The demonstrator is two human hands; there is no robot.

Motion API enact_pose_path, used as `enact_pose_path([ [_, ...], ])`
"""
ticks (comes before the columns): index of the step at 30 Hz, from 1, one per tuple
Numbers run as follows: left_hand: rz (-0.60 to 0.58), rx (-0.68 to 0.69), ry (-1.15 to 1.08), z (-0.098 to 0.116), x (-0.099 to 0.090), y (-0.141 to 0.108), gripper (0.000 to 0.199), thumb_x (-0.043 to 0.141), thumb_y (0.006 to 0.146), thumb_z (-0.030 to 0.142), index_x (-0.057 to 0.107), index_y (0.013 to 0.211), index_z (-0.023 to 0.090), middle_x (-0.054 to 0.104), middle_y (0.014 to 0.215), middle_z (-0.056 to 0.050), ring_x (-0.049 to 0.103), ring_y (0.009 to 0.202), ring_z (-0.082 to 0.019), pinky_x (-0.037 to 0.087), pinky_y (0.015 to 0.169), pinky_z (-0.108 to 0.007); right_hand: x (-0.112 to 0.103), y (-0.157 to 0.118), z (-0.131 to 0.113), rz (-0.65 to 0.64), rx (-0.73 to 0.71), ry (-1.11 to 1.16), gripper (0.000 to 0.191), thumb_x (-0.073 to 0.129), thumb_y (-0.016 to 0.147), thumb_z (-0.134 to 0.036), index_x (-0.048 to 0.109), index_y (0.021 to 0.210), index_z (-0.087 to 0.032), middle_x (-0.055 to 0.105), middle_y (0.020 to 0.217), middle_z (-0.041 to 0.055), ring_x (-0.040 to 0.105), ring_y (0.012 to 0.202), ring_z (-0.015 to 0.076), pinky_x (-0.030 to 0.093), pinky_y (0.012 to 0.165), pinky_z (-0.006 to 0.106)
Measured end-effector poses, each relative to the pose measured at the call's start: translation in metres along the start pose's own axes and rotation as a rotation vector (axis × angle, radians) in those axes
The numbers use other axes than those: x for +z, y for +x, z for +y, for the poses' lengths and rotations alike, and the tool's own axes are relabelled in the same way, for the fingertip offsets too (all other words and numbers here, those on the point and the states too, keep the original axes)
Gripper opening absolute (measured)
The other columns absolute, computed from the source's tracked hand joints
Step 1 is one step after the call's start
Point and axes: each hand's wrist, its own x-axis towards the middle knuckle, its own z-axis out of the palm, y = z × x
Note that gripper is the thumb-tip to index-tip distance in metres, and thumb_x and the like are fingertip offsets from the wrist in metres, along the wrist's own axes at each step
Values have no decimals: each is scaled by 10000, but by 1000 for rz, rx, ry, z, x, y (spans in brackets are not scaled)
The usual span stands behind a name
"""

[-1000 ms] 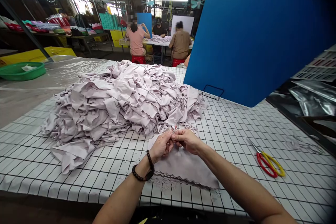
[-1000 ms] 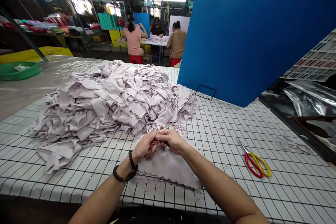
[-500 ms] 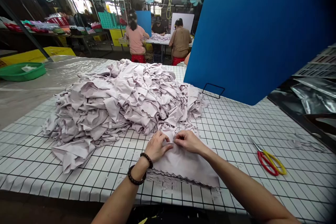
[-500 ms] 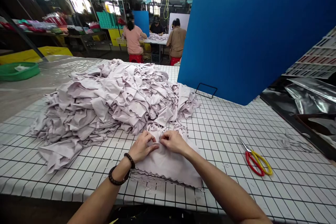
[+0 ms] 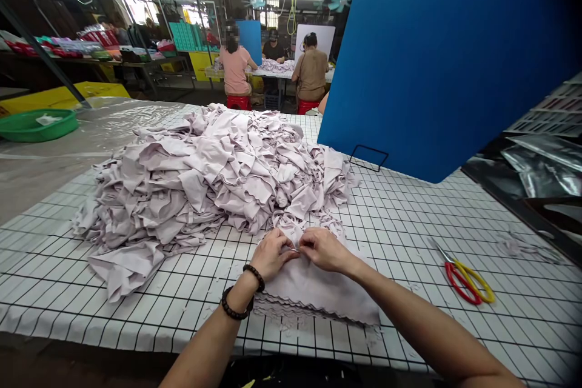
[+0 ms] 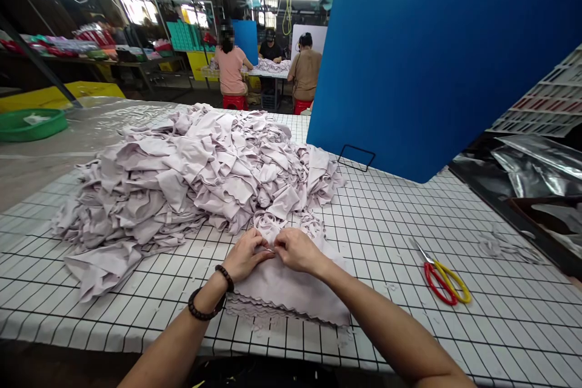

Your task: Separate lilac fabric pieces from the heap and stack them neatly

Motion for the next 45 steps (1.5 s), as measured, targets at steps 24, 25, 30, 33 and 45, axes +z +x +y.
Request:
enact_pose_path([
  [24,-8,-28,23,0,-1,2,248,627,768,447,618,805,201,530,863,-32,512,873,-201,422,766,-319,5,1,-2,-52,413,150,181,551,735,-282,677,651,-183,650,647,9,554,625,136,351,571,229],
  [25,25,-31,29,2,-2,1,258,635,761,441,599,842,199,522,887,-36,512,875,-204,429,769,-327,1,1,-3,-25,380,71,184,543,751,-283,672,658,-191,661,684,14,565,668,145,357,607,235],
  [30,276,4,117,27,-3,-10,272,598,793,359,526,1004,204,475,1018,-78,481,989,-244,412,858,-394,-21,23,17,182,291,-179,166,468,831,-235,632,848,-215,666,892,35,576,825,165,368,703,251],
  [33,184,16,137,34,4,-14,196,565,811,304,565,995,234,484,990,-69,491,967,-237,414,850,-384,-19,54,40,218,322,-269,182,464,847,-251,595,958,-189,644,966,77,569,890,196,380,727,277],
  [45,244,-75,-116,21,-16,5,245,499,852,362,598,1022,216,510,1001,-66,535,804,-170,460,781,-330,-39,102,90,172,410,179,124,515,703,-251,584,668,-155,593,654,21,540,619,149,392,574,249],
])
